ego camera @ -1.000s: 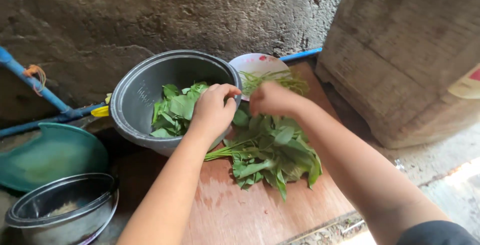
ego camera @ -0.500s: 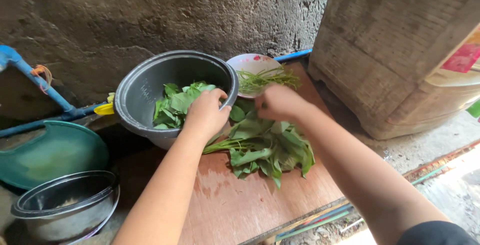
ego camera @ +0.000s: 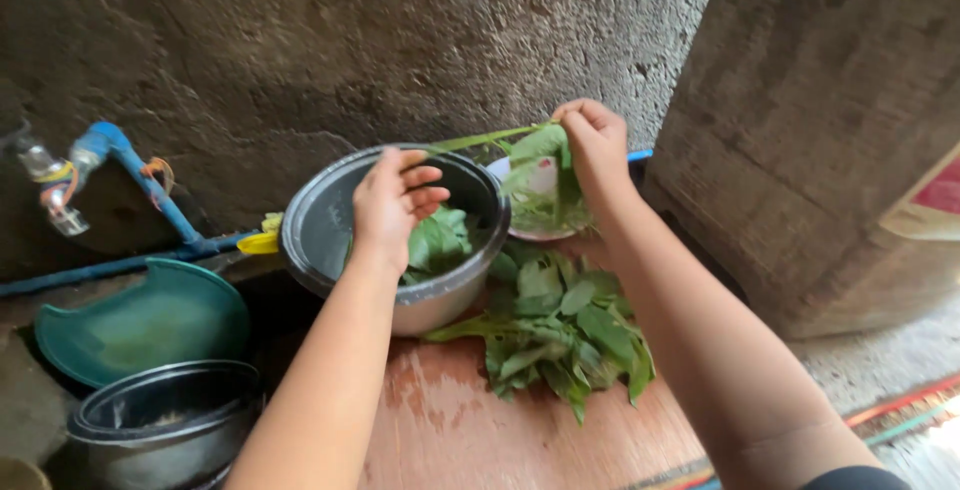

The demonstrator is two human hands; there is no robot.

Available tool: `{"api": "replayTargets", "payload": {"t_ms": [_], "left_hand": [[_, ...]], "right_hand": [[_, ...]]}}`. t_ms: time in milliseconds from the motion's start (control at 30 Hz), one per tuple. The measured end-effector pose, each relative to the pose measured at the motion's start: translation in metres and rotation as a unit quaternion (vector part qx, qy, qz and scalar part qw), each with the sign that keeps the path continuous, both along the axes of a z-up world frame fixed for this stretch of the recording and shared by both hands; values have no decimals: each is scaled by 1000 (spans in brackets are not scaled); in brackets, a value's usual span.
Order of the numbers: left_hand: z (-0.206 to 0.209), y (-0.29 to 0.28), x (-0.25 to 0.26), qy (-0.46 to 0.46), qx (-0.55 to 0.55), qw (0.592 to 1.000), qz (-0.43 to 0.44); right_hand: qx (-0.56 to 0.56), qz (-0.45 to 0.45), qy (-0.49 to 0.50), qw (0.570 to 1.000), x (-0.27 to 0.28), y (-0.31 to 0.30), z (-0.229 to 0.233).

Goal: Picking individual leaves from green stems and placing them into a metal pot.

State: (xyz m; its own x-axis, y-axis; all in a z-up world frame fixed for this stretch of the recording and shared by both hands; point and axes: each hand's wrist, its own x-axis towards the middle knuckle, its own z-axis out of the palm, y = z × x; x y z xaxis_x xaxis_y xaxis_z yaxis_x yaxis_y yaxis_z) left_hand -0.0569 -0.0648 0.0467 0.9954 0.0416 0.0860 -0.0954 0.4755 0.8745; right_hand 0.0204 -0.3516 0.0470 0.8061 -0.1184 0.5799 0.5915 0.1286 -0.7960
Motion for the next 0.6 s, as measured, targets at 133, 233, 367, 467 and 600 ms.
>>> {"api": "replayTargets", "payload": {"t_ms": [133,233,367,467,600], "left_hand": [[18,11,0,29,-22,999,16],[8,13,16,40,73,996,21],[-38,31,68,16,61,998,16],[-40,39,71,40,84,994,52],[-58,53,77,76,32,995,58]], "right_hand": [[-1,-20,26,999,-14,54,17],[-72,-2,19,997,-8,94,9],[-132,53,23,990,-3,141,-8],[-226,21,2,974,-1,160,-14],[-328,3,-28,944,7,173,-22]]}}
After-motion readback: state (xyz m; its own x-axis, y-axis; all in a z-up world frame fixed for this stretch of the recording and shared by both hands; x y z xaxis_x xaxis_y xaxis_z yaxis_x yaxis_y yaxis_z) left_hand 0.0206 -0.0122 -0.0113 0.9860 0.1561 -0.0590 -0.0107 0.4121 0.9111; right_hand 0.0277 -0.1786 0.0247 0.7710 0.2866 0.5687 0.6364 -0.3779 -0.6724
